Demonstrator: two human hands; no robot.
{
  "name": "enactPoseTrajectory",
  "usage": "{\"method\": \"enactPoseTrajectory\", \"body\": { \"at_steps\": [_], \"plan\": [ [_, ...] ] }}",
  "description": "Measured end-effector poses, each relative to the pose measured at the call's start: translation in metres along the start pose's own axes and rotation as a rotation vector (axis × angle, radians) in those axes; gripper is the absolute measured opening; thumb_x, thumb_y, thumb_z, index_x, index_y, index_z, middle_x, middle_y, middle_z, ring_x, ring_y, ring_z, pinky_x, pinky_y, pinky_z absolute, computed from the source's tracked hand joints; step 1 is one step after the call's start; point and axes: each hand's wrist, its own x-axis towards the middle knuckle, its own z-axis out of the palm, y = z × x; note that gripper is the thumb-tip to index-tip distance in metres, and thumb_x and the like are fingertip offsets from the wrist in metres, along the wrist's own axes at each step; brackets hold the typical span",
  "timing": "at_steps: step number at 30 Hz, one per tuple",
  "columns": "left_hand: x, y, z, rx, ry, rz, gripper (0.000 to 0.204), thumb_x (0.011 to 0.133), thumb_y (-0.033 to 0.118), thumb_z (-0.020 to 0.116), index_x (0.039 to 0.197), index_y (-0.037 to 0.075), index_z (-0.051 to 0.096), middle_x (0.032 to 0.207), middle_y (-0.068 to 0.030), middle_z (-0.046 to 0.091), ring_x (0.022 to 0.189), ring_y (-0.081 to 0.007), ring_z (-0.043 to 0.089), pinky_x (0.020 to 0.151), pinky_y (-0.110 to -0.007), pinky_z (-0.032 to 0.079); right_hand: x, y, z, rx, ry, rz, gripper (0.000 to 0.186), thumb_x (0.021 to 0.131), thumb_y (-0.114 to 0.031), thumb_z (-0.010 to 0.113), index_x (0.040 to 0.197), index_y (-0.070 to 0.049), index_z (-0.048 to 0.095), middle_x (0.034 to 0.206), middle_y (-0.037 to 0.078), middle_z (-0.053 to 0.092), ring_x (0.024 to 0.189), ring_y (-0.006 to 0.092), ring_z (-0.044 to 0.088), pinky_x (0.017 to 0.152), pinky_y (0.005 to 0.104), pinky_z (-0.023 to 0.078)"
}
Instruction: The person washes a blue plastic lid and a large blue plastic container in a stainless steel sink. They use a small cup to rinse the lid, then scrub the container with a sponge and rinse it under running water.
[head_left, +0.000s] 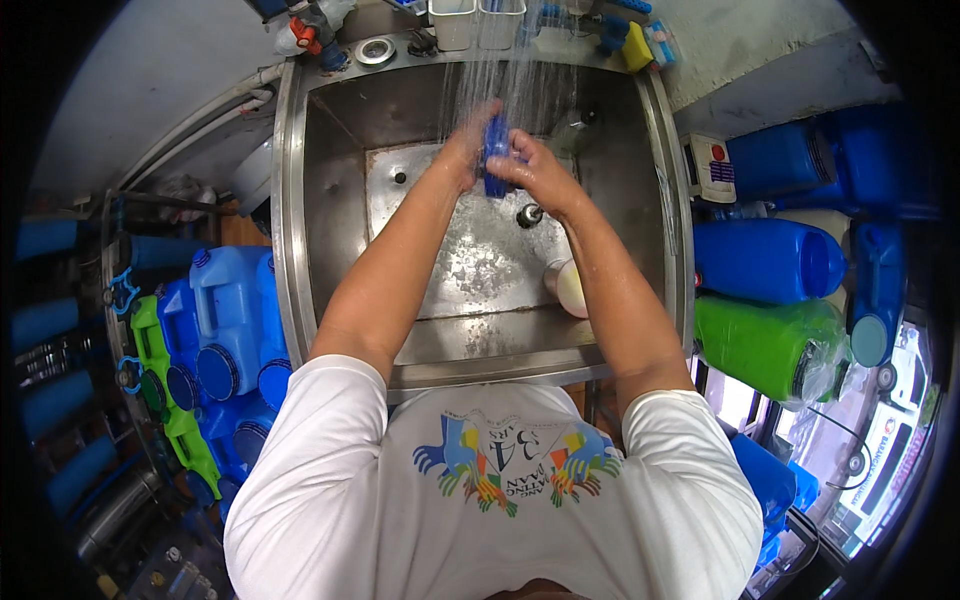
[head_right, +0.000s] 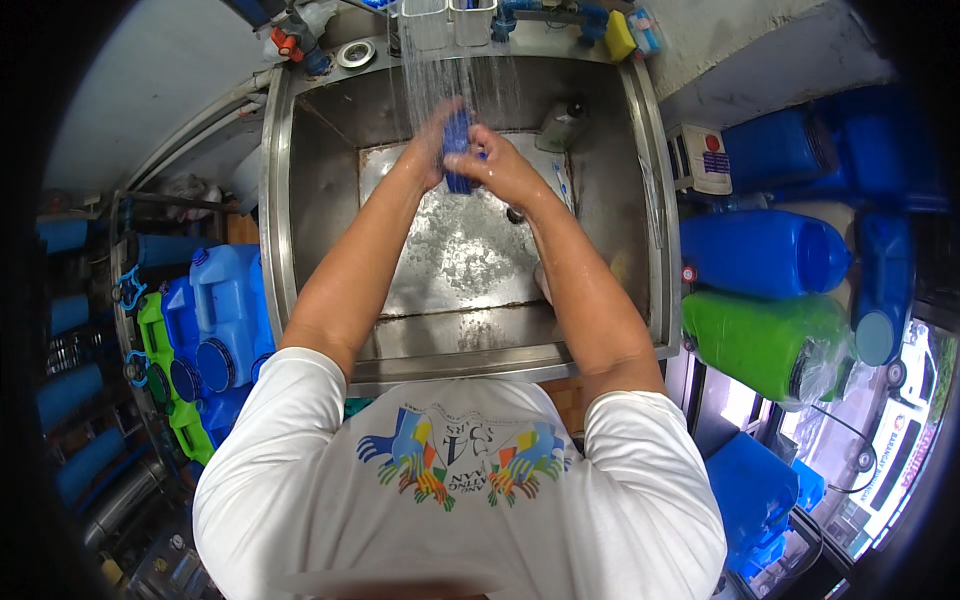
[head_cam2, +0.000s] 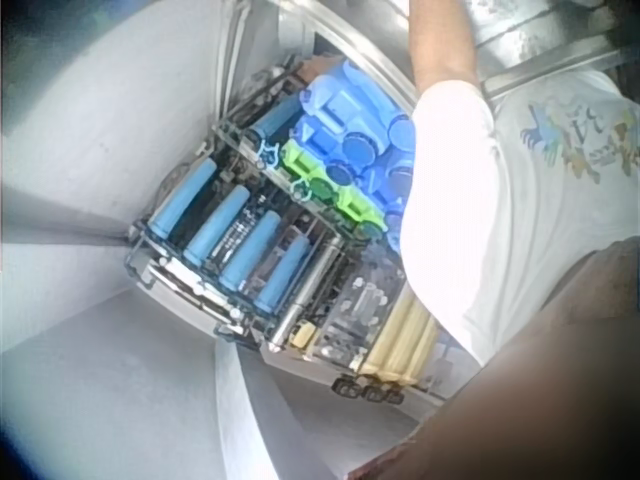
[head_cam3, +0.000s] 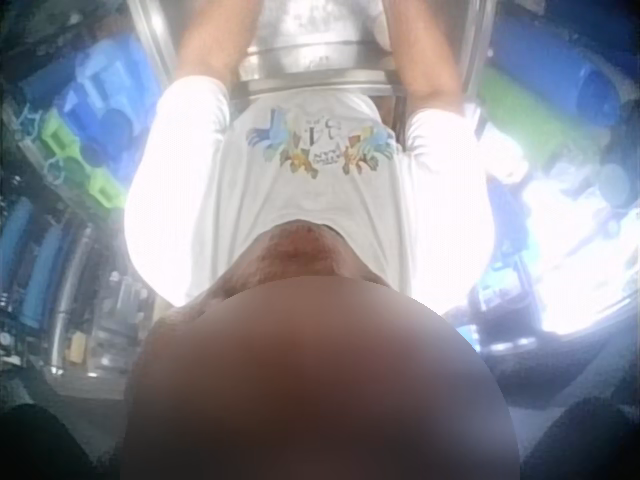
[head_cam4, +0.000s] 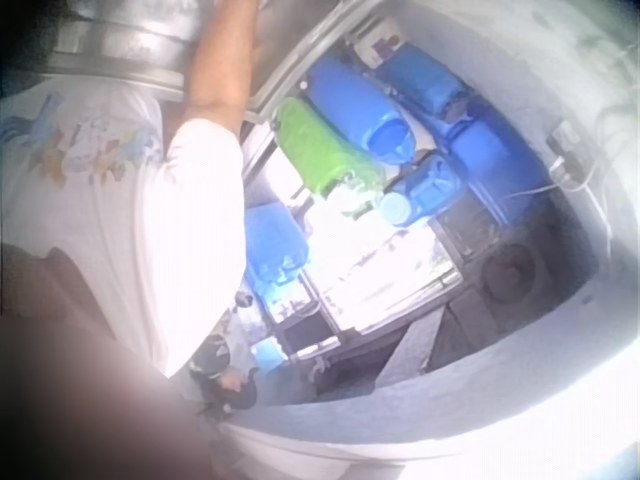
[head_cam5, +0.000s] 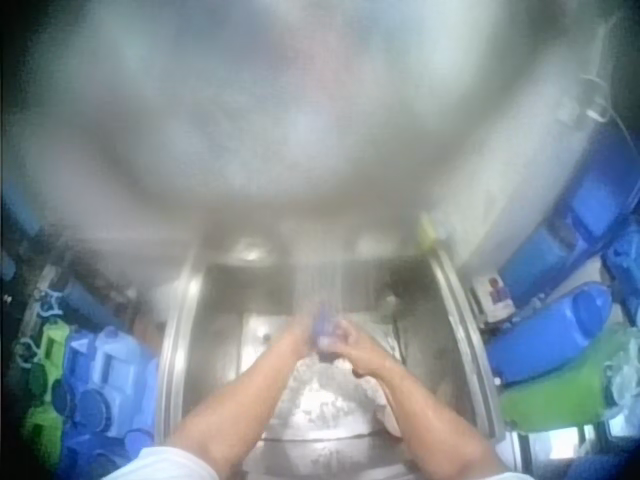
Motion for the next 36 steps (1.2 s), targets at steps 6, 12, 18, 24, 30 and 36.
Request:
{"method": "enactPoseTrajectory", "body": {
  "at_steps": [6, 12, 18, 24, 30, 36],
  "plan": [
    [-0.012, 0.017, 0.01, -0.02, 0.131, -0.156, 0.058, 0.093, 0.057, 0.058, 0.12, 0.005, 0.062, 0.115, -0.0158, 0.065, 0.113, -0.0296, 0.058, 0.095, -0.042, 0.046, -0.001, 0.005, 0.002, -0.188, -0.029, -0.028, 0.032, 0.091, -0.021, 0.072, 0.117, -0.007, 0.061, 0.104, -0.001, 0.063, 0.092, 0.0084, 0.058, 0.086, 0.0259, 0.048],
    [-0.031, 0.026, 0.022, 0.079, 0.091, -0.151, 0.06, 0.089, 0.056, 0.063, 0.121, 0.006, 0.058, 0.103, -0.0096, 0.062, 0.096, -0.0229, 0.061, 0.09, -0.042, 0.048, 0.007, 0.011, -0.002, 0.095, 0.055, 0.016, 0.035, 0.091, -0.017, 0.07, 0.123, -0.004, 0.059, 0.104, 0.0, 0.063, 0.095, 0.0099, 0.057, 0.088, 0.0269, 0.047],
    [-0.007, 0.025, 0.011, -0.322, -0.006, -0.242, 0.052, 0.091, 0.057, 0.06, 0.116, 0.011, 0.059, 0.098, -0.0102, 0.065, 0.089, -0.0215, 0.064, 0.083, -0.04, 0.053, 0.014, 0.009, 0.001, -0.265, 0.03, -0.197, 0.021, 0.092, -0.016, 0.067, 0.109, -0.004, 0.062, 0.096, 0.001, 0.063, 0.088, 0.0085, 0.055, 0.082, 0.0282, 0.046],
    [-0.009, 0.016, 0.017, -0.36, 0.047, -0.096, 0.058, 0.095, 0.049, 0.06, 0.135, 0.007, 0.051, 0.115, -0.0105, 0.062, 0.104, -0.0233, 0.061, 0.091, -0.039, 0.051, 0.027, 0.008, 0.008, 0.318, 0.173, -0.025, 0.022, 0.095, -0.019, 0.064, 0.109, -0.003, 0.063, 0.097, 0.001, 0.064, 0.087, 0.0097, 0.056, 0.08, 0.0278, 0.047],
    [-0.018, 0.01, 0.009, -0.11, 0.106, 0.019, 0.059, 0.096, 0.041, 0.061, 0.142, 0.008, 0.045, 0.127, -0.0104, 0.059, 0.112, -0.0243, 0.059, 0.095, -0.041, 0.05, 0.035, 0.023, 0.016, -0.175, 0.359, -0.181, 0.023, 0.092, -0.02, 0.065, 0.107, -0.002, 0.067, 0.096, 0.008, 0.07, 0.088, 0.0197, 0.066, 0.079, 0.0338, 0.051],
    [-0.03, 0.005, -0.016, -0.363, 0.126, -0.151, 0.034, 0.097, 0.017, 0.06, 0.13, 0.011, 0.054, 0.113, -0.0067, 0.064, 0.099, -0.02, 0.063, 0.084, -0.041, 0.053, 0.02, 0.02, 0.003, -0.79, 0.254, -0.298, 0.021, 0.089, -0.019, 0.069, 0.102, -0.002, 0.069, 0.092, 0.014, 0.067, 0.087, 0.0204, 0.065, 0.08, 0.0339, 0.051]
  ]
}}
